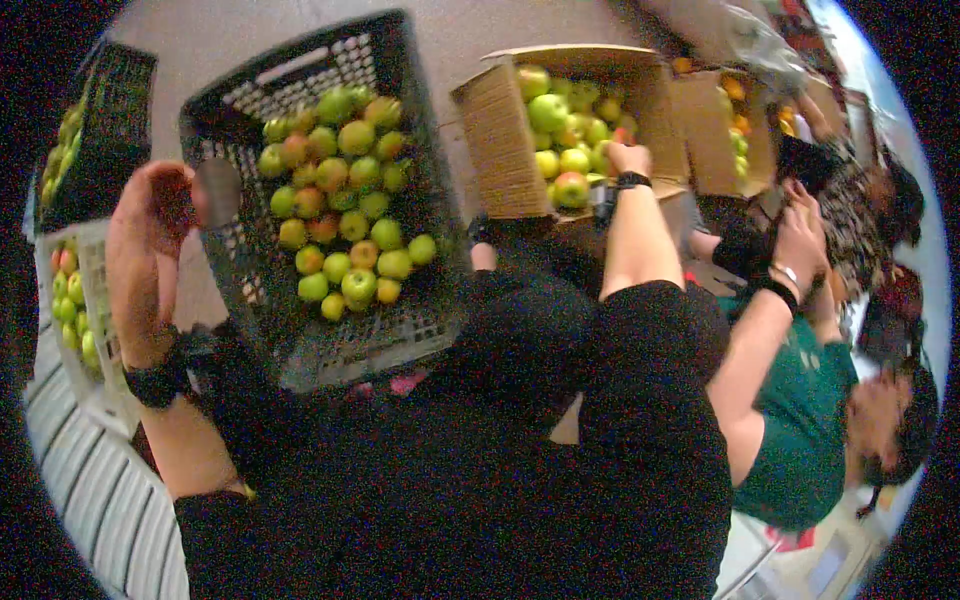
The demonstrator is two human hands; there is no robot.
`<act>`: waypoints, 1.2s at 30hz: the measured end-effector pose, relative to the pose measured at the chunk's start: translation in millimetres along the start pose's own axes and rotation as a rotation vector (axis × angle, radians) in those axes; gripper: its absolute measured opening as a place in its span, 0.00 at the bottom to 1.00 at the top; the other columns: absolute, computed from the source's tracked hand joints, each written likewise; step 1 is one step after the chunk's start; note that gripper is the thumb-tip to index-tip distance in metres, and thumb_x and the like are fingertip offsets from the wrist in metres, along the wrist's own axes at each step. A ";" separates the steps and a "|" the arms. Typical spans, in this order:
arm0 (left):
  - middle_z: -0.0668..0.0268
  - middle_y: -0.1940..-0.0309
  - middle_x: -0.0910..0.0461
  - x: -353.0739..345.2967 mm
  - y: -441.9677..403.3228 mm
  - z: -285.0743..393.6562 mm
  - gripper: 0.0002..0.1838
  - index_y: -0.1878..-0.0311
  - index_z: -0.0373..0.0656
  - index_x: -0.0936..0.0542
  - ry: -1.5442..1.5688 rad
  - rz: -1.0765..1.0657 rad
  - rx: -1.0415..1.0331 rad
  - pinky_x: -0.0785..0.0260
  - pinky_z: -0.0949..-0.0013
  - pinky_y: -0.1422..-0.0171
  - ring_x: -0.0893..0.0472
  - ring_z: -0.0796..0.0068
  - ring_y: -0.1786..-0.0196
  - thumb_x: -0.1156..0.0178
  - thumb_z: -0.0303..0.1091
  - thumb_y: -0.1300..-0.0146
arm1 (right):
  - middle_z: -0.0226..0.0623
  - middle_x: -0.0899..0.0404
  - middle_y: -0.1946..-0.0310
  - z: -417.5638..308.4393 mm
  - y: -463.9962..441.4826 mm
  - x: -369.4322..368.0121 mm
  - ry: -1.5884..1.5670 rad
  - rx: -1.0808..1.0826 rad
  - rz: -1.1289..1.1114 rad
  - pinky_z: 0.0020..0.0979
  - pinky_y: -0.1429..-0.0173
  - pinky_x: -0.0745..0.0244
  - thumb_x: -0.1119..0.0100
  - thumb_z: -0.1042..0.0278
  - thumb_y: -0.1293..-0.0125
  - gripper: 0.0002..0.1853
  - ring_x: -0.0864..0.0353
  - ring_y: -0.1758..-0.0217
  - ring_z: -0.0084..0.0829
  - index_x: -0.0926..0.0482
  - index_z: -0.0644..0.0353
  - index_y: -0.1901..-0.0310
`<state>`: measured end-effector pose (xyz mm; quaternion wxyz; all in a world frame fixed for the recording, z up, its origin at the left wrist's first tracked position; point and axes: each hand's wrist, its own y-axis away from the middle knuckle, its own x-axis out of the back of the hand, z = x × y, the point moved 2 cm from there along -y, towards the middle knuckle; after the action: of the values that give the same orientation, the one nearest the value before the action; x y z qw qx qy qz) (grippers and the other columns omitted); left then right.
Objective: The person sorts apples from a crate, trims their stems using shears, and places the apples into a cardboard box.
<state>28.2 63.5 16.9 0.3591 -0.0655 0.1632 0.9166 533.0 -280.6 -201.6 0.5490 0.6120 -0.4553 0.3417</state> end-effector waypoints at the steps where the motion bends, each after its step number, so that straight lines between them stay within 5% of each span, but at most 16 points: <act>1: 0.63 0.63 0.23 3.9 -2.7 1.5 0.17 0.56 0.36 0.26 0.009 0.034 -0.003 0.33 0.75 0.56 0.24 0.76 0.62 0.55 0.41 0.31 | 0.37 0.23 0.76 4.7 -8.2 -8.3 0.037 0.039 -0.031 0.31 0.73 0.30 0.36 0.57 0.60 0.20 0.25 0.77 0.27 0.21 0.65 0.67; 4: 0.61 0.61 0.23 19.3 -12.3 -0.1 0.17 0.55 0.35 0.26 0.065 0.061 0.023 0.33 0.72 0.54 0.23 0.71 0.59 0.55 0.41 0.32 | 0.36 0.23 0.76 16.9 -34.8 -33.5 0.284 0.068 -0.049 0.31 0.70 0.32 0.36 0.54 0.61 0.18 0.26 0.76 0.28 0.22 0.63 0.75; 9: 0.61 0.59 0.22 29.6 -26.1 -4.6 0.18 0.52 0.37 0.25 0.179 -0.052 0.116 0.32 0.69 0.50 0.23 0.71 0.55 0.52 0.43 0.33 | 0.37 0.25 0.81 20.1 -32.9 -38.4 0.184 0.047 -0.077 0.30 0.77 0.33 0.34 0.52 0.60 0.21 0.26 0.80 0.28 0.22 0.67 0.77; 12: 0.63 0.67 0.25 -21.8 -3.8 13.9 0.11 0.63 0.38 0.27 0.051 0.225 -0.071 0.31 0.71 0.62 0.25 0.72 0.65 0.50 0.37 0.34 | 0.36 0.26 0.83 4.9 -44.2 -24.4 0.201 0.135 0.082 0.28 0.77 0.35 0.33 0.50 0.60 0.23 0.26 0.80 0.27 0.21 0.67 0.75; 17: 0.64 0.70 0.24 -14.0 -5.0 12.2 0.13 0.64 0.40 0.26 0.110 0.358 -0.055 0.31 0.71 0.63 0.24 0.71 0.66 0.52 0.41 0.33 | 0.28 0.31 0.85 -90.8 42.8 38.5 -0.098 0.306 -0.085 0.25 0.82 0.42 0.33 0.52 0.56 0.17 0.35 0.86 0.22 0.24 0.58 0.76; 20: 0.64 0.71 0.24 -2.2 -8.5 6.1 0.13 0.66 0.40 0.26 0.193 0.304 -0.043 0.31 0.70 0.64 0.24 0.71 0.67 0.52 0.40 0.33 | 0.24 0.31 0.84 -146.4 145.9 81.7 -0.465 0.462 -0.355 0.19 0.87 0.48 0.36 0.51 0.49 0.16 0.36 0.87 0.16 0.27 0.55 0.72; 21: 0.64 0.72 0.24 -2.0 -7.0 4.9 0.13 0.66 0.40 0.27 0.202 0.303 -0.034 0.31 0.70 0.65 0.24 0.71 0.67 0.52 0.40 0.33 | 0.25 0.29 0.82 -152.2 122.5 90.2 -0.351 0.450 -0.508 0.19 0.88 0.48 0.37 0.50 0.47 0.17 0.34 0.86 0.17 0.27 0.54 0.69; 23: 0.64 0.72 0.24 -4.2 -5.0 2.1 0.13 0.67 0.41 0.27 0.220 0.293 -0.014 0.30 0.70 0.65 0.24 0.72 0.68 0.52 0.40 0.33 | 0.30 0.22 0.74 -166.6 231.9 128.9 -0.768 0.625 -0.711 0.22 0.75 0.29 0.42 0.55 0.42 0.13 0.24 0.75 0.21 0.25 0.56 0.65; 27: 0.65 0.73 0.24 3.1 -11.5 -17.4 0.13 0.67 0.40 0.27 0.206 0.218 -0.035 0.30 0.70 0.66 0.24 0.72 0.69 0.51 0.40 0.33 | 0.39 0.21 0.70 -173.7 386.5 172.3 -1.182 0.661 -1.039 0.33 0.65 0.25 0.42 0.63 0.45 0.13 0.21 0.69 0.32 0.25 0.62 0.61; 28: 0.65 0.73 0.24 0.2 -9.5 -19.4 0.13 0.67 0.40 0.27 0.157 0.215 -0.012 0.30 0.71 0.66 0.24 0.72 0.69 0.51 0.39 0.33 | 0.42 0.21 0.70 -174.7 414.4 175.8 -1.216 0.622 -1.185 0.36 0.64 0.25 0.41 0.64 0.47 0.14 0.20 0.69 0.37 0.25 0.64 0.61; 34: 0.64 0.73 0.25 -6.2 -3.7 -47.3 0.17 0.64 0.39 0.27 -0.377 0.015 0.160 0.31 0.70 0.68 0.24 0.72 0.72 0.46 0.46 0.38 | 0.35 0.22 0.70 -168.1 433.6 109.3 -1.267 0.538 -1.170 0.31 0.70 0.24 0.45 0.65 0.41 0.10 0.23 0.72 0.32 0.26 0.63 0.65; 35: 0.61 0.60 0.21 17.6 -30.7 -89.8 0.19 0.52 0.36 0.25 -0.614 -0.033 -0.066 0.29 0.67 0.53 0.21 0.68 0.58 0.46 0.43 0.37 | 0.35 0.23 0.70 -167.5 428.0 97.1 -1.291 0.485 -1.167 0.30 0.71 0.24 0.46 0.66 0.41 0.09 0.24 0.72 0.31 0.26 0.63 0.65; 36: 0.59 0.62 0.20 6.1 -27.6 -93.3 0.19 0.53 0.36 0.25 -0.899 -0.039 -0.231 0.27 0.67 0.56 0.20 0.65 0.60 0.41 0.41 0.43 | 0.36 0.24 0.70 -168.2 421.6 87.1 -1.312 0.435 -1.163 0.29 0.72 0.25 0.46 0.66 0.41 0.08 0.25 0.73 0.29 0.27 0.63 0.66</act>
<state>42.7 54.0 -79.0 0.4016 0.2959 -0.1131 0.8593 184.2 -123.7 58.0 0.1373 0.9079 -0.2210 -0.3287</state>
